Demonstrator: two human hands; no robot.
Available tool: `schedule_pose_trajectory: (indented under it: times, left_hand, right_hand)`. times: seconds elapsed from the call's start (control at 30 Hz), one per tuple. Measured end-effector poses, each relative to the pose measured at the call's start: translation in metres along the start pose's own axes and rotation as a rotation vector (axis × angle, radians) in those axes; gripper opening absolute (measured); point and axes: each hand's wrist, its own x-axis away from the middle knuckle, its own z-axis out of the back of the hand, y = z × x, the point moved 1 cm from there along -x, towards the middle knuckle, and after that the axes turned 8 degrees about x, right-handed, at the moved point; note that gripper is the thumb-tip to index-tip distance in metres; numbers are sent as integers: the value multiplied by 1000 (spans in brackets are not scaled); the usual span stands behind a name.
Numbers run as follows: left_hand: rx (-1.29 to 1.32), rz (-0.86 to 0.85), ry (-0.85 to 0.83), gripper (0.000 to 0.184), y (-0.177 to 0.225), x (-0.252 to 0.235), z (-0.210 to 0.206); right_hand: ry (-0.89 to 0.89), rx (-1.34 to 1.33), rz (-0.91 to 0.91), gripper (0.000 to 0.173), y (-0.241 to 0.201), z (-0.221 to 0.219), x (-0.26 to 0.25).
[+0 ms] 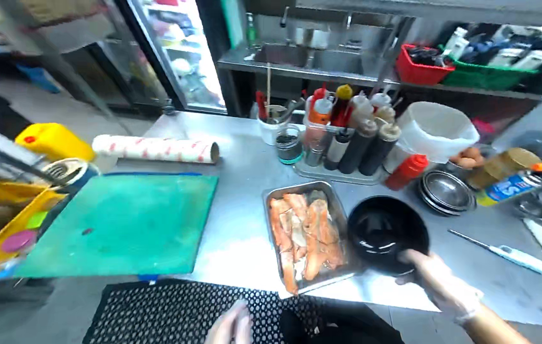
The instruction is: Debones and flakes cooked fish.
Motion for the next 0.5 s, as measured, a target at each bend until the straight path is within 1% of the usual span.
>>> schedule_pose_trajectory:
  times: [0.03, 0.07, 0.13, 0.17, 0.23, 0.3, 0.33, 0.43, 0.47, 0.5]
  left_hand:
    - [-45, -67, -89, 35, 18, -25, -23]
    - [-88, -87, -184, 35, 35, -51, -45]
    - [-194, -16, -356, 38, 65, -104, -88]
    - [-222, 25, -379, 38, 78, -128, -107]
    - [-200, 136, -322, 36, 96, -169, -139]
    - [-148, 248, -226, 34, 94, -198, -164]
    - [-155, 288, -184, 33, 91, -206, -173]
    - [-233, 359, -132, 29, 83, -213, -191]
    - [-251, 367, -127, 29, 79, -212, -196]
    - [-254, 376, -119, 31, 75, -211, -201]
  right_hand:
    - [109, -48, -97, 27, 18, 22, -17]
    - [182, -86, -192, 24, 37, 40, -33]
    - [237, -145, -319, 23, 71, 62, -50]
    - [238, -184, -351, 23, 81, 66, -53]
    - [180, -283, -385, 26, 92, 71, -57]
    - [138, -342, -388, 25, 100, 73, -66]
    - [113, -335, -373, 29, 103, 76, -72]
    - [-29, -180, -344, 59, 96, 97, -83]
    - [-66, -109, -332, 66, 92, 108, -85]
    - [-77, -44, -302, 67, 88, 121, -86]
